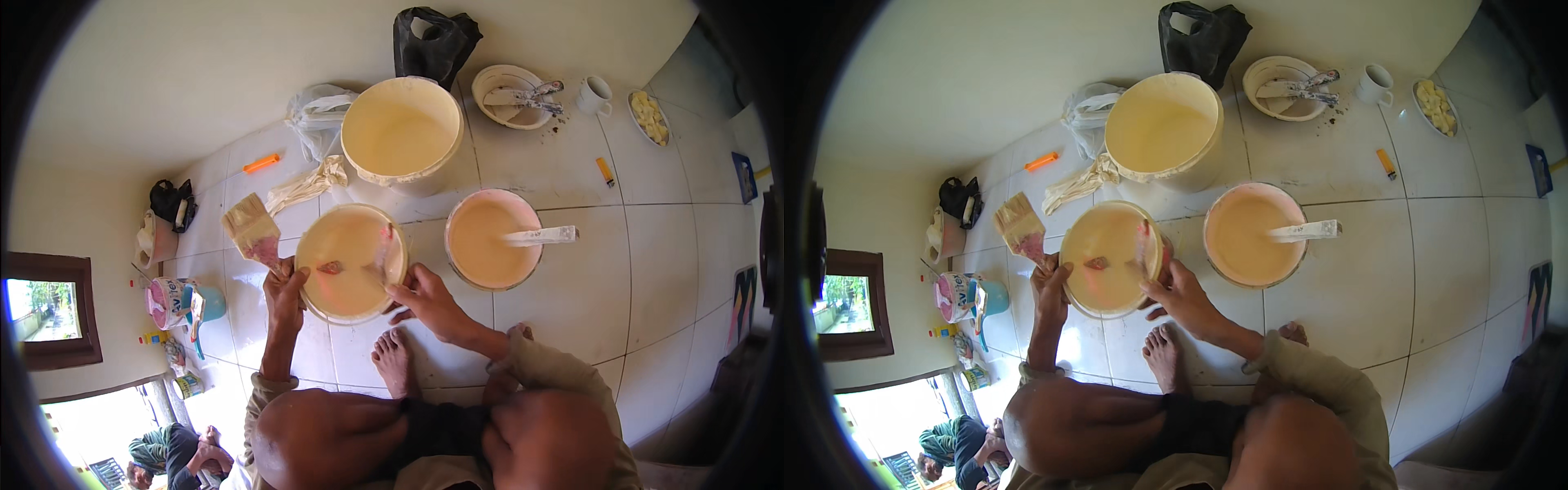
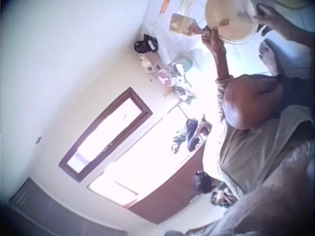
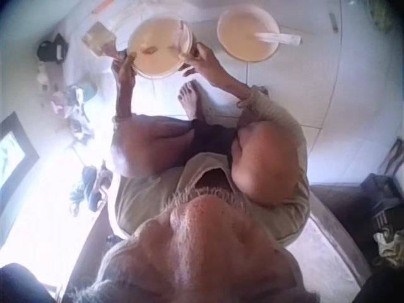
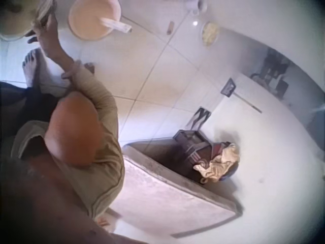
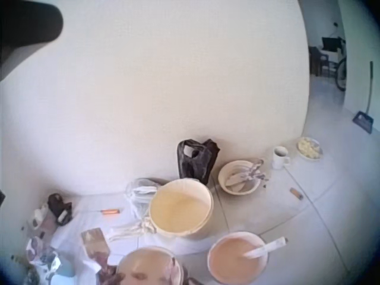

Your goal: The person pours paint from one container to another, adds a liquid from a separate container, and stirs the mixture using a large brush and a stick to combine the colors and prepare the paint.

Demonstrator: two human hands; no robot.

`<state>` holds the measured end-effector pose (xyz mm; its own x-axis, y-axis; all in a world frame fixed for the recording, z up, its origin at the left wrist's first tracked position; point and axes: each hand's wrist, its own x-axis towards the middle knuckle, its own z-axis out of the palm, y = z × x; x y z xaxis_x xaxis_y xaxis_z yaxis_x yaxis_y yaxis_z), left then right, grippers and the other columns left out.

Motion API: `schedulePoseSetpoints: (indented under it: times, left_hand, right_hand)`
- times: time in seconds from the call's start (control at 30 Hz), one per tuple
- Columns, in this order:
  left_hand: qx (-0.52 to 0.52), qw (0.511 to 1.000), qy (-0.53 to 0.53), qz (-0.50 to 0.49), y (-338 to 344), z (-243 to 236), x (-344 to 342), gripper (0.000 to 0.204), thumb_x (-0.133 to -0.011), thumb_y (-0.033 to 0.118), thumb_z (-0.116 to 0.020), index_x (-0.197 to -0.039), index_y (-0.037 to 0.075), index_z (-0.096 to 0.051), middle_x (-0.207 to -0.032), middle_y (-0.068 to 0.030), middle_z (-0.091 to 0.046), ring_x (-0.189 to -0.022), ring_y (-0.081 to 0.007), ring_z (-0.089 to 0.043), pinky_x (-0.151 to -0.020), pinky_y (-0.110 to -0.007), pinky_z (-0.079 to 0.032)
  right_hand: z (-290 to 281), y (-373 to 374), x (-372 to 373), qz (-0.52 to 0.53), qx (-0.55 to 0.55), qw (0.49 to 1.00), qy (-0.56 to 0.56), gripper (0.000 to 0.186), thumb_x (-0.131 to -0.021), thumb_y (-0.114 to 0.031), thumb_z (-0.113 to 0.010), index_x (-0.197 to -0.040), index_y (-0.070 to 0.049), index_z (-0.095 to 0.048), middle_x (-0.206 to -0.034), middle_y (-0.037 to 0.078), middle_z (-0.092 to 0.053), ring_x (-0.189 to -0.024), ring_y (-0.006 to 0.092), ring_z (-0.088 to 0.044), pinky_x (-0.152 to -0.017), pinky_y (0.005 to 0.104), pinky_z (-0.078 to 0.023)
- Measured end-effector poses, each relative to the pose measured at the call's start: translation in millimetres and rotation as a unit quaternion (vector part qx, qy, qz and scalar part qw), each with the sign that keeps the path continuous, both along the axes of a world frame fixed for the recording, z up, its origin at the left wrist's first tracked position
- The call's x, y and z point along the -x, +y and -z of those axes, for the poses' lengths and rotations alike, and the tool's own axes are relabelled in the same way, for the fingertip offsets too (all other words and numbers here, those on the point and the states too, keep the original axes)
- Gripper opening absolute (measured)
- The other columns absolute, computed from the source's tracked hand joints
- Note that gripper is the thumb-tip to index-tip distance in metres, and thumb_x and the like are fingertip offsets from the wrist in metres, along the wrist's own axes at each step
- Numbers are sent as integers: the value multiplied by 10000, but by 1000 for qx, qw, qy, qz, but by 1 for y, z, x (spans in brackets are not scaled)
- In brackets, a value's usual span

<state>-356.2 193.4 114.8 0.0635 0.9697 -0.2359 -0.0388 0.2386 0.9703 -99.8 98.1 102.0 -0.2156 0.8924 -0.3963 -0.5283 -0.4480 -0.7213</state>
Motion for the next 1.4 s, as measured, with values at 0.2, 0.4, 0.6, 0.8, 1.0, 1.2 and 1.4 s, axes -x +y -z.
schedulePoseSetpoints:
  times: [0.2, 0.4, 0.6, 0.8, 1.0, 1.2, 1.4]
  left_hand:
    - [-79, 996, -45, -26, 42, 29, 50, 269, -826, -73, -615, -787, 121, -433, -886, -8, -565, -818, -91, -545, -795, -254, -471]
    - [-94, 995, -25, -20, 87, 44, 83, 269, -829, -55, -654, -794, 124, -457, -911, -18, -593, -871, -106, -562, -841, -271, -467]
    - [-29, 995, 93, 21, 88, 39, 126, 120, -907, 103, -684, -907, 86, -566, -932, 10, -605, -848, -60, -540, -766, -228, -449]
    - [-44, 949, 308, -49, 38, -30, 106, 379, -923, 356, -653, -1121, 35, -614, -875, -49, -604, -638, -67, -534, -509, -177, -402]
    - [-177, 974, 141, -4, -15, -108, 35, 193, -927, 254, -659, -869, 83, -590, -977, -90, -631, -930, -154, -578, -779, -306, -441]
    - [-107, 989, 63, 85, -33, -195, -9, 301, -929, 241, -649, -746, 117, -444, -995, -115, -597, -842, -147, -593, -725, -307, -456]
    - [-43, 997, -16, 57, -66, -235, -42, 344, -898, 282, -679, -934, 42, -435, -939, -165, -528, -528, -116, -576, -382, -157, -430]
  right_hand:
    - [24, 47, 50, -64, -20, 998, -6, 341, -962, -212, -600, -1154, 5, -420, -1014, 116, -570, -917, 209, -664, -663, 332, -589]
    - [32, 61, 75, -99, -32, 994, 25, 312, -963, -203, -574, -1155, -14, -418, -1027, 100, -558, -886, 211, -656, -657, 345, -554]
    - [-44, -2, -25, -140, -310, 910, -237, 275, -975, -172, -539, -1153, 37, -562, -928, 167, -654, -824, 197, -625, -764, 318, -514]
    - [-79, -28, -163, 50, -80, 812, -576, 350, -902, -225, -663, -1133, 25, -583, -850, 124, -644, -702, 197, -617, -671, 305, -491]
    - [-55, -14, -156, 147, -99, 774, -607, 325, -863, -281, -699, -1005, 2, -627, -789, 97, -646, -672, 205, -638, -614, 315, -488]
    - [-43, 19, -152, 39, -330, 647, -686, 234, -868, -232, -682, -938, -10, -652, -853, 121, -664, -656, 290, -642, -615, 375, -516]
    - [-56, 4, -188, -6, -241, 699, -673, 223, -855, -221, -679, -910, -5, -674, -766, 133, -672, -664, 318, -650, -621, 384, -519]
